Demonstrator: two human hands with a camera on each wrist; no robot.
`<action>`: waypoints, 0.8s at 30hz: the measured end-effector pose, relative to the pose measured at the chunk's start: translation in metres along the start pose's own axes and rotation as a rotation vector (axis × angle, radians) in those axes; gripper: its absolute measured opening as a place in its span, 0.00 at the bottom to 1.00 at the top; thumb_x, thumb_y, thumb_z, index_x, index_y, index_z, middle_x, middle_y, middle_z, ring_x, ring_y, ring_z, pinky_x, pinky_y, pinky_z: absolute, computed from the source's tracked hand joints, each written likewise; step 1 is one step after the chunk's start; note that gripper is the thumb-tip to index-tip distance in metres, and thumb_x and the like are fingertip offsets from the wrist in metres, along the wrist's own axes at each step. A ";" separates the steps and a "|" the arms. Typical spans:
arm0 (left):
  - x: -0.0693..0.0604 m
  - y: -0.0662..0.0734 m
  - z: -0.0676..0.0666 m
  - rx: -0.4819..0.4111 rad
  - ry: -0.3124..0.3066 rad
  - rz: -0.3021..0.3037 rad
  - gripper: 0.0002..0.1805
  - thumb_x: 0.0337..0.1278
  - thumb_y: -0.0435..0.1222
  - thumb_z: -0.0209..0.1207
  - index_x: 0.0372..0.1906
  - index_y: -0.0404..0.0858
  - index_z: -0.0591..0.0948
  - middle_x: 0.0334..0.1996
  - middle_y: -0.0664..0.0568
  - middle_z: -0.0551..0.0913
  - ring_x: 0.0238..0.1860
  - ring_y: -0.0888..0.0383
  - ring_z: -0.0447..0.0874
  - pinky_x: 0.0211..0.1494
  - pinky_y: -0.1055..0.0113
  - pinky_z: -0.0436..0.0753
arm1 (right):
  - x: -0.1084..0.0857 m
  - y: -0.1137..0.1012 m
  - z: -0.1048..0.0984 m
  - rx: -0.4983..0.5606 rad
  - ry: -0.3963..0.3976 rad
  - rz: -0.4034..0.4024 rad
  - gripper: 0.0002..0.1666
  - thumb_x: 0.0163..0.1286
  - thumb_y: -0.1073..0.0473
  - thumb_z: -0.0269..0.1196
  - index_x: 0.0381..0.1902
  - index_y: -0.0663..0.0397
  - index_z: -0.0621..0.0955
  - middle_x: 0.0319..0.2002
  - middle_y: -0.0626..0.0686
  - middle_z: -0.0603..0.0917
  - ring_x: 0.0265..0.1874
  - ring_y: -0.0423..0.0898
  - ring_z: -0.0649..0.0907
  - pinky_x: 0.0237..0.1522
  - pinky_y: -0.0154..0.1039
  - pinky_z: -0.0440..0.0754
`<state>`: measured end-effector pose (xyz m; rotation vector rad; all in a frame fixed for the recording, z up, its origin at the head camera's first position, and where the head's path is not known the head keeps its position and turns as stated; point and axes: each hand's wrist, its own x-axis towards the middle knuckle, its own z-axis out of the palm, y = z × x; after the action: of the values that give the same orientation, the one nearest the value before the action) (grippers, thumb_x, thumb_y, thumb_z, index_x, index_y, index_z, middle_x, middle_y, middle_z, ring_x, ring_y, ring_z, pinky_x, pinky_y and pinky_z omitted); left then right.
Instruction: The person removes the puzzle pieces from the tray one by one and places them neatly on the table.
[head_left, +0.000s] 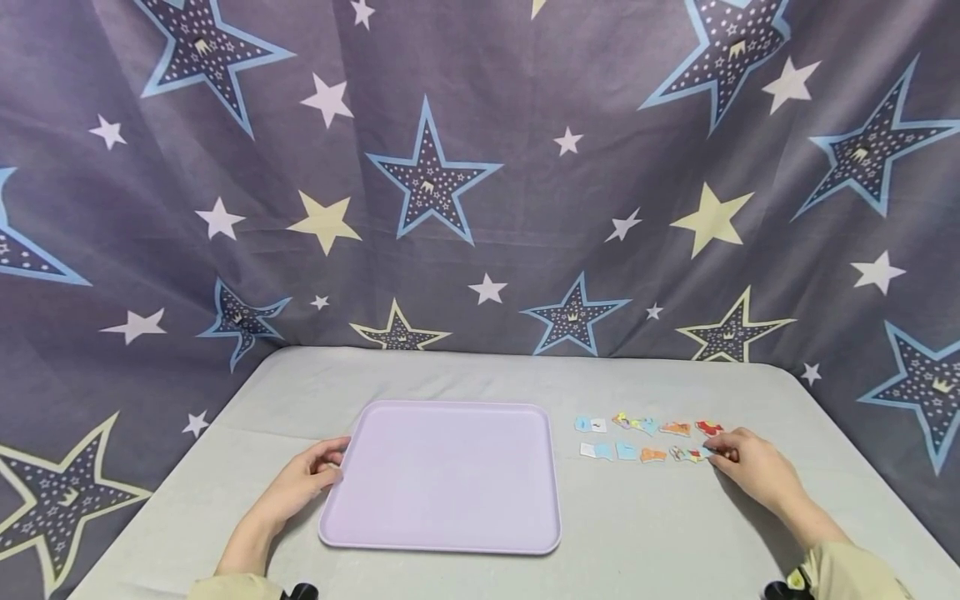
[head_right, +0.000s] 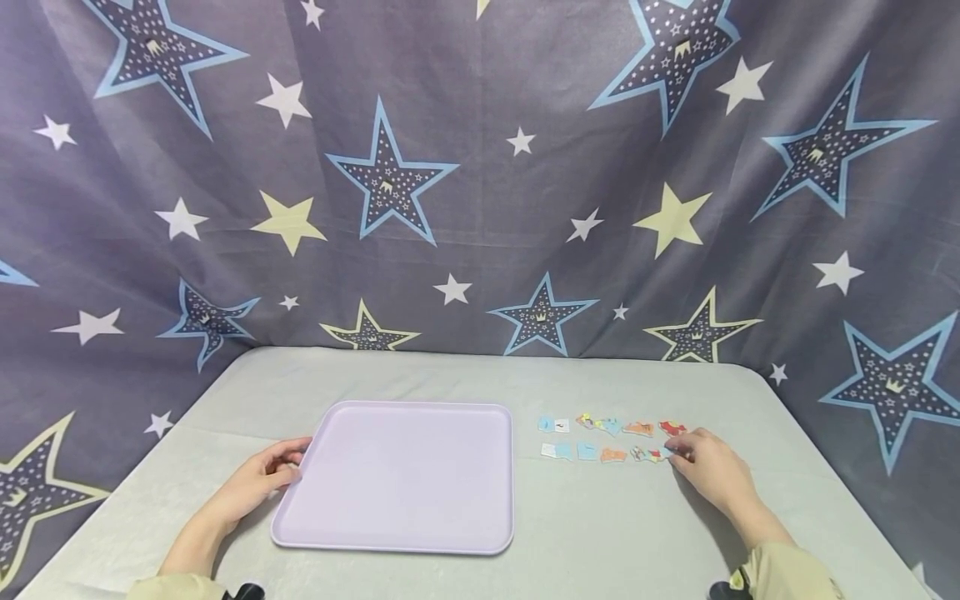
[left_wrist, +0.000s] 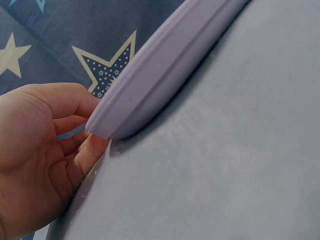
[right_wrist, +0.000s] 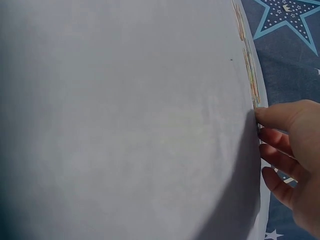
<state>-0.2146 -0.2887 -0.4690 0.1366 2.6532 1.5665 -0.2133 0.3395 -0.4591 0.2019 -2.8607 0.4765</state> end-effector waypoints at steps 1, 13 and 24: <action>0.000 0.000 0.000 0.001 0.000 -0.002 0.30 0.49 0.30 0.57 0.61 0.30 0.67 0.44 0.43 0.74 0.36 0.65 0.69 0.37 0.74 0.70 | 0.000 0.000 0.000 0.001 -0.001 -0.001 0.10 0.54 0.59 0.63 0.36 0.52 0.84 0.34 0.52 0.80 0.27 0.41 0.74 0.26 0.40 0.69; 0.004 -0.002 -0.002 0.016 -0.002 -0.004 0.30 0.50 0.30 0.56 0.61 0.30 0.66 0.44 0.43 0.73 0.36 0.64 0.69 0.36 0.74 0.70 | 0.003 -0.005 -0.003 0.026 -0.011 0.040 0.13 0.55 0.57 0.63 0.38 0.55 0.82 0.28 0.48 0.76 0.25 0.41 0.73 0.24 0.39 0.66; 0.002 0.007 -0.004 0.168 0.089 0.003 0.29 0.45 0.28 0.60 0.58 0.30 0.70 0.38 0.46 0.77 0.30 0.65 0.72 0.33 0.73 0.72 | 0.011 -0.043 -0.005 0.064 0.104 -0.048 0.10 0.56 0.58 0.63 0.36 0.54 0.83 0.26 0.45 0.79 0.24 0.37 0.74 0.25 0.36 0.69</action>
<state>-0.2167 -0.2883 -0.4612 0.0804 2.8526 1.3792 -0.2155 0.2993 -0.4390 0.2495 -2.7352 0.5531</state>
